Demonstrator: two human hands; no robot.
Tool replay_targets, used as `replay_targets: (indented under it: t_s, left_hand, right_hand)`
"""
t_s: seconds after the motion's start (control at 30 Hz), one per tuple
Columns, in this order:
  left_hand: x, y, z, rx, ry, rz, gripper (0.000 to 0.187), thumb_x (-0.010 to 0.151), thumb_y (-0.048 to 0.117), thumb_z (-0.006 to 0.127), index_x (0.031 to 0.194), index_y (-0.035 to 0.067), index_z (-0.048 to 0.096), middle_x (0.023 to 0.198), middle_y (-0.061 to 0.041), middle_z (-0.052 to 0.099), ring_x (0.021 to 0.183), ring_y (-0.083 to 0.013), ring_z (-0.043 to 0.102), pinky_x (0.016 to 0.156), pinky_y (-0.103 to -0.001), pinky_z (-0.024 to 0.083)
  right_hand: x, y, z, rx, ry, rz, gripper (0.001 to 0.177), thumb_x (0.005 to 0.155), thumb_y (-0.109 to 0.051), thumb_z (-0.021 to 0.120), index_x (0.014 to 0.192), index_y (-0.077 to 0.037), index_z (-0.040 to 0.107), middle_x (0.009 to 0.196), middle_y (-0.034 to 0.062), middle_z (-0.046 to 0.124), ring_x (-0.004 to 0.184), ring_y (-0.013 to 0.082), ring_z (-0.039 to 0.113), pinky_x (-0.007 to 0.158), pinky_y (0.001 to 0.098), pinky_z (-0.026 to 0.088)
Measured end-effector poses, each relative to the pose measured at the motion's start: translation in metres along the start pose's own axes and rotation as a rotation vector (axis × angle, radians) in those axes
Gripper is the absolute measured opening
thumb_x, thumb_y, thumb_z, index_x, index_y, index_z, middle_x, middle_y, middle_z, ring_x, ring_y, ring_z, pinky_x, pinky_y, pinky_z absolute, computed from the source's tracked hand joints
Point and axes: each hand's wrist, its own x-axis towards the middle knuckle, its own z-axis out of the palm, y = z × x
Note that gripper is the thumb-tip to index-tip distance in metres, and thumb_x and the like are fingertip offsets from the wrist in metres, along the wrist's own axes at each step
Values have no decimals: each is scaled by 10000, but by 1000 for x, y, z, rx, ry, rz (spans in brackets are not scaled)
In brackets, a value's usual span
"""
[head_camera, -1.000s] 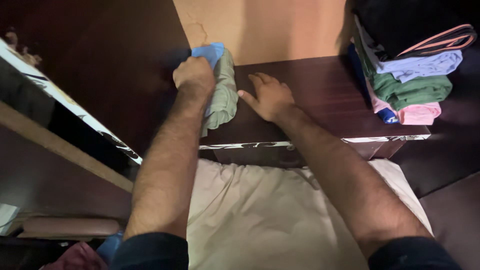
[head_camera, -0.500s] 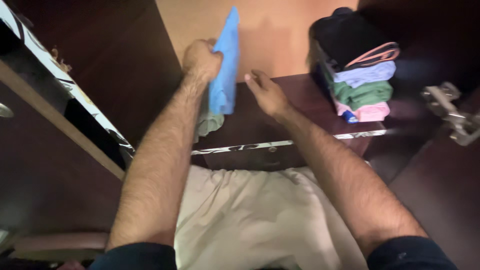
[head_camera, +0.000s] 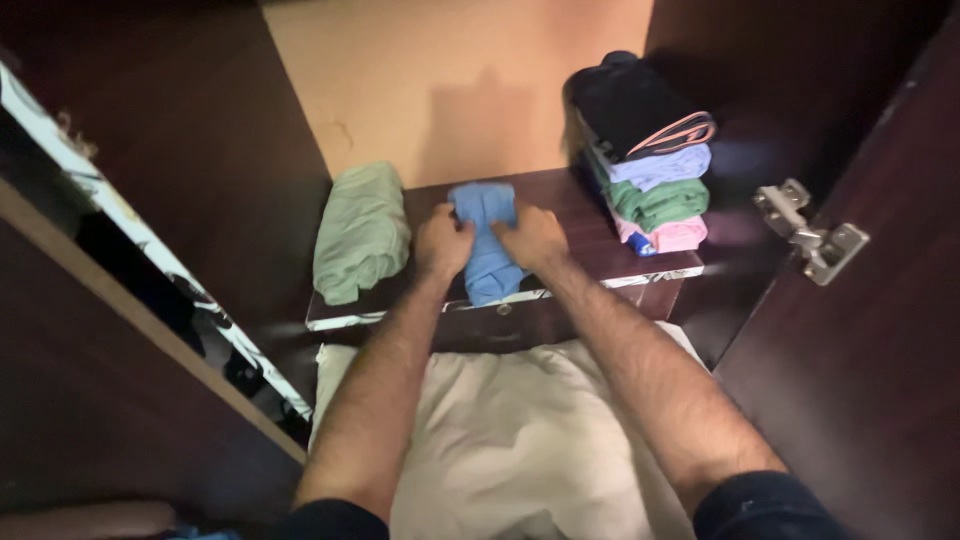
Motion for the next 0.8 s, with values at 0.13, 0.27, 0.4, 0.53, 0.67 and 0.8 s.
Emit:
replay_targets:
  t_s: [0.13, 0.27, 0.4, 0.53, 0.67, 0.8]
  left_hand:
    - [-23, 2, 1, 56, 226, 263, 464, 862, 290, 737, 1252, 47, 670, 1239, -221, 669, 1163, -404, 634, 999, -478, 500]
    - [-38, 17, -15, 27, 88, 282, 451, 880, 404, 713, 1242, 137, 698, 1370, -132, 649, 1249, -330, 637, 1069, -433, 515]
    - [-44, 30, -25, 49, 1, 281, 519, 907, 490, 653, 1302, 153, 682, 1406, -131, 612, 1270, -350, 587, 1041, -517, 445]
    - [-50, 38, -33, 122, -32, 341, 577, 887, 551, 653, 1307, 157, 687, 1423, -141, 588, 1261, -364, 561, 1036, -525, 422]
    - [-59, 40, -37, 28, 107, 381, 509, 815, 483, 744, 1193, 141, 749, 1267, -126, 689, 1191, -333, 618, 1022, -435, 499]
    - [-51, 43, -32, -117, 23, 358, 476, 844, 473, 738, 1124, 88, 744, 1115, -125, 764, 1049, -276, 722, 925, -402, 562]
  right_hand:
    - [-8, 5, 7, -335, 206, -284, 566, 855, -476, 723, 1208, -36, 668, 1247, 200, 697, 1215, 376, 639, 928, 536, 480]
    - [3, 38, 7, 83, 197, -310, 648, 922, -410, 736, 1368, 39, 596, 1212, 263, 696, 1116, 391, 680, 932, 453, 514]
    - [6, 45, 7, 491, 236, -93, 431, 909, -216, 682, 1293, -21, 703, 1074, 143, 802, 954, 158, 752, 859, 296, 569]
    - [3, 42, 6, 483, 216, -26, 327, 911, -187, 733, 1189, -16, 758, 971, 116, 796, 852, 96, 697, 792, 261, 554]
    - [11, 53, 10, 752, 77, -98, 306, 950, -87, 689, 1242, -9, 739, 1035, 94, 754, 907, 110, 651, 806, 260, 513]
    - [17, 56, 9, 1100, -146, -264, 317, 1044, -40, 549, 1341, 14, 648, 1233, 126, 720, 1133, 150, 665, 1002, 276, 523]
